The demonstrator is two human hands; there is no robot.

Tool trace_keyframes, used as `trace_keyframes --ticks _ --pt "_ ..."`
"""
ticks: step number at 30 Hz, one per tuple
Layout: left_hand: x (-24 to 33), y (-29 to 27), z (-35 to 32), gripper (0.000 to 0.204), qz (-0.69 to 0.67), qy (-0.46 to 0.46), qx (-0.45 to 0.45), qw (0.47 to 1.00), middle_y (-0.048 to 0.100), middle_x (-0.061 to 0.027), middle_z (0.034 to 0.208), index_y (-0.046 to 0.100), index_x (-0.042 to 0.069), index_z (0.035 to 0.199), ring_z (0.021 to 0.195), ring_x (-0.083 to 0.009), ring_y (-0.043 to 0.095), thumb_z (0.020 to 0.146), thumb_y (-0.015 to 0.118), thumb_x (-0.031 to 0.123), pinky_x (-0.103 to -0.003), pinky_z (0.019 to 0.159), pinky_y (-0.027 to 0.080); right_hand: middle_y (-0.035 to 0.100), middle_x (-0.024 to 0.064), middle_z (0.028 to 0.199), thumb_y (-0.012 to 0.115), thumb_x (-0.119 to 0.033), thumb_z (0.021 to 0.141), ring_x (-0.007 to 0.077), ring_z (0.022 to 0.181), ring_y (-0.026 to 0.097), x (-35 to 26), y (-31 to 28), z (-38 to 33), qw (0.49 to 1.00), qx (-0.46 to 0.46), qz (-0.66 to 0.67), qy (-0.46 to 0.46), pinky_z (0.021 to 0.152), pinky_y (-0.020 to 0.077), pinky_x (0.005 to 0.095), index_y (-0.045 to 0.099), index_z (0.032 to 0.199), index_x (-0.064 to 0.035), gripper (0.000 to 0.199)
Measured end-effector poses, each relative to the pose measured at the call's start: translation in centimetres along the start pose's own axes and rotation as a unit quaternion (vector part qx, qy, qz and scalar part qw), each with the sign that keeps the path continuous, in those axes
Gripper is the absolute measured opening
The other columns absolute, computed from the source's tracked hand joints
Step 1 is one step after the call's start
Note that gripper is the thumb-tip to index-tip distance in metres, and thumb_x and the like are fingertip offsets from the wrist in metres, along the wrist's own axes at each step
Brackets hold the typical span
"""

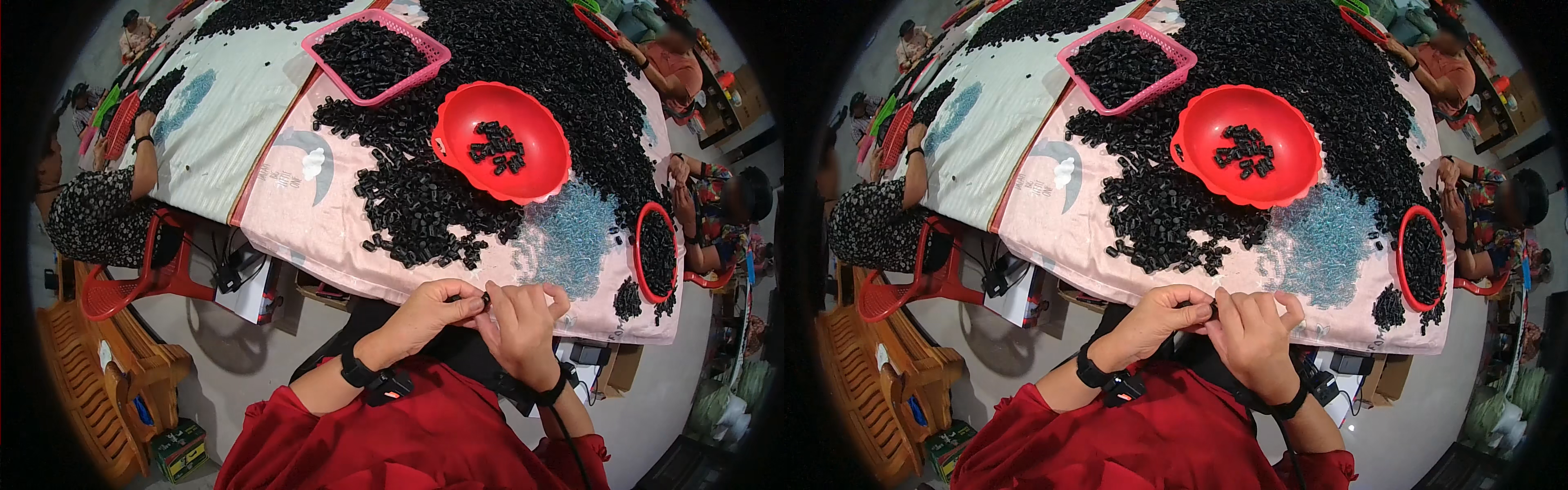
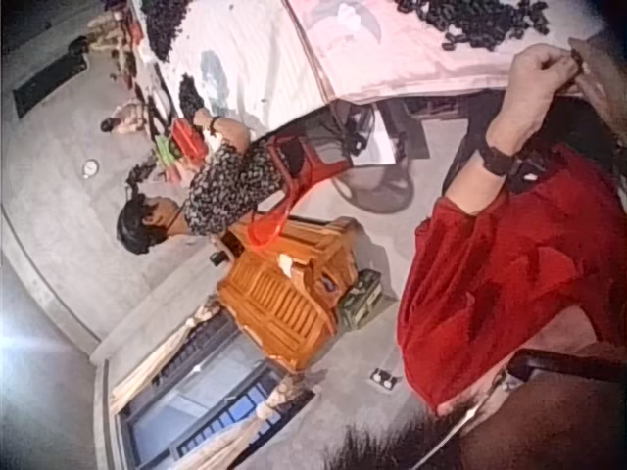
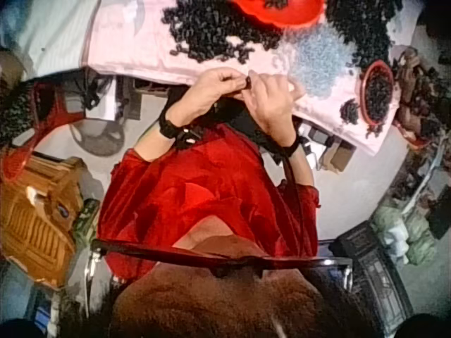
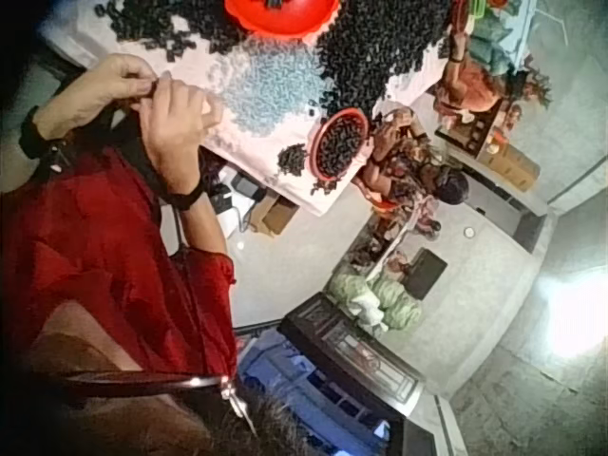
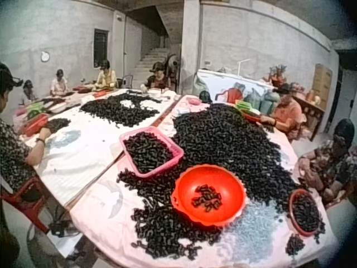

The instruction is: The person repeatedly picks small black plastic pieces from a table and inserts a small clear component into each one, then places the assembled unit into a red bowl. The process continues with the same repetitive hand motions.

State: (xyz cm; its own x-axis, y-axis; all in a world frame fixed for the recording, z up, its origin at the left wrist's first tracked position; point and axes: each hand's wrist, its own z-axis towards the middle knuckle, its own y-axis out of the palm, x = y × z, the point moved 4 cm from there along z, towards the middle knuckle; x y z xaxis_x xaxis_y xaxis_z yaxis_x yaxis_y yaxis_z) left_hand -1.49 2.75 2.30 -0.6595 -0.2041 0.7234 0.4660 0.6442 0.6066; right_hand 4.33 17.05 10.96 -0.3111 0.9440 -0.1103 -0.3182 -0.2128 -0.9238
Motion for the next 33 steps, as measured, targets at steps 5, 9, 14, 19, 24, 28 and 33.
trace_keyframes --ticks 5,9,14,19,24,28,33 --pt "-0.23 -0.03 0.10 0.025 -0.017 -0.018 0.015 1.000 0.073 -0.0042 0.107 0.071 -0.002 0.120 0.096 -0.0110 0.071 0.108 0.069 0.020 -0.028 0.089 0.061 0.064 0.0013 0.101 0.083 -0.025 0.085 0.0181 0.093 0.061 -0.24 0.03 -0.35 1.000 0.004 -0.031 -0.002 0.106 0.0304 0.0496 0.071 0.124 -0.0044 0.046" --pt "-0.32 0.00 0.05 0.025 -0.024 -0.020 0.017 0.999 0.070 -0.0029 0.107 0.070 -0.002 0.120 0.097 -0.0110 0.070 0.109 0.068 0.021 -0.029 0.091 0.061 0.064 0.0015 0.102 0.083 -0.025 0.085 0.0180 0.093 0.061 -0.21 0.00 -0.45 1.000 0.001 -0.025 0.003 0.106 0.0301 0.0496 0.071 0.124 -0.0039 0.045" --pt "-0.52 -0.14 0.03 0.027 -0.016 -0.037 0.023 0.999 0.070 -0.0030 0.107 0.070 -0.002 0.119 0.097 -0.0112 0.070 0.109 0.067 0.023 -0.029 0.091 0.062 0.065 0.0022 0.100 0.084 -0.019 0.081 0.0192 0.092 0.062 -0.14 0.25 -0.65 1.000 0.003 -0.012 0.007 0.105 0.0309 0.0498 0.070 0.124 -0.0040 0.048" --pt "-0.73 -0.01 0.07 0.024 -0.006 -0.033 0.026 0.999 0.071 -0.0032 0.104 0.071 -0.001 0.114 0.095 -0.0109 0.070 0.109 0.066 0.022 -0.028 0.088 0.061 0.066 0.0023 0.100 0.086 -0.018 0.079 0.0197 0.092 0.064 -0.23 0.27 -0.73 1.000 0.002 0.000 0.000 0.105 0.0311 0.0501 0.069 0.124 -0.0043 0.050" --pt "-0.28 0.02 -0.03 0.026 0.042 -0.022 0.001 0.999 0.072 -0.0029 0.103 0.072 -0.001 0.115 0.092 -0.0086 0.068 0.109 0.067 0.024 -0.026 0.083 0.058 0.066 0.0023 0.099 0.086 -0.020 0.078 0.0197 0.091 0.064 -0.30 0.24 -0.77 1.000 -0.008 0.009 -0.001 0.105 0.0307 0.0503 0.070 0.121 -0.0046 0.049" --pt "-0.16 -0.09 -0.17 0.027 0.060 -0.004 -0.007 0.998 0.072 -0.0029 0.103 0.072 0.000 0.115 0.090 -0.0082 0.067 0.109 0.066 0.025 -0.025 0.082 0.057 0.066 0.0023 0.098 0.086 -0.021 0.078 0.0196 0.091 0.064 -0.36 0.38 -0.79 1.000 -0.003 0.017 0.000 0.105 0.0306 0.0503 0.069 0.121 -0.0051 0.048" --pt "-0.31 0.11 -0.45 0.029 -0.012 -0.048 0.012 0.999 0.073 -0.0034 0.100 0.072 0.000 0.113 0.087 -0.0097 0.068 0.112 0.062 0.027 -0.025 0.080 0.057 0.066 0.0022 0.098 0.085 -0.020 0.078 0.0199 0.091 0.064 -0.05 0.43 -0.73 1.000 0.003 0.019 0.003 0.105 0.0307 0.0497 0.069 0.120 -0.0054 0.048"
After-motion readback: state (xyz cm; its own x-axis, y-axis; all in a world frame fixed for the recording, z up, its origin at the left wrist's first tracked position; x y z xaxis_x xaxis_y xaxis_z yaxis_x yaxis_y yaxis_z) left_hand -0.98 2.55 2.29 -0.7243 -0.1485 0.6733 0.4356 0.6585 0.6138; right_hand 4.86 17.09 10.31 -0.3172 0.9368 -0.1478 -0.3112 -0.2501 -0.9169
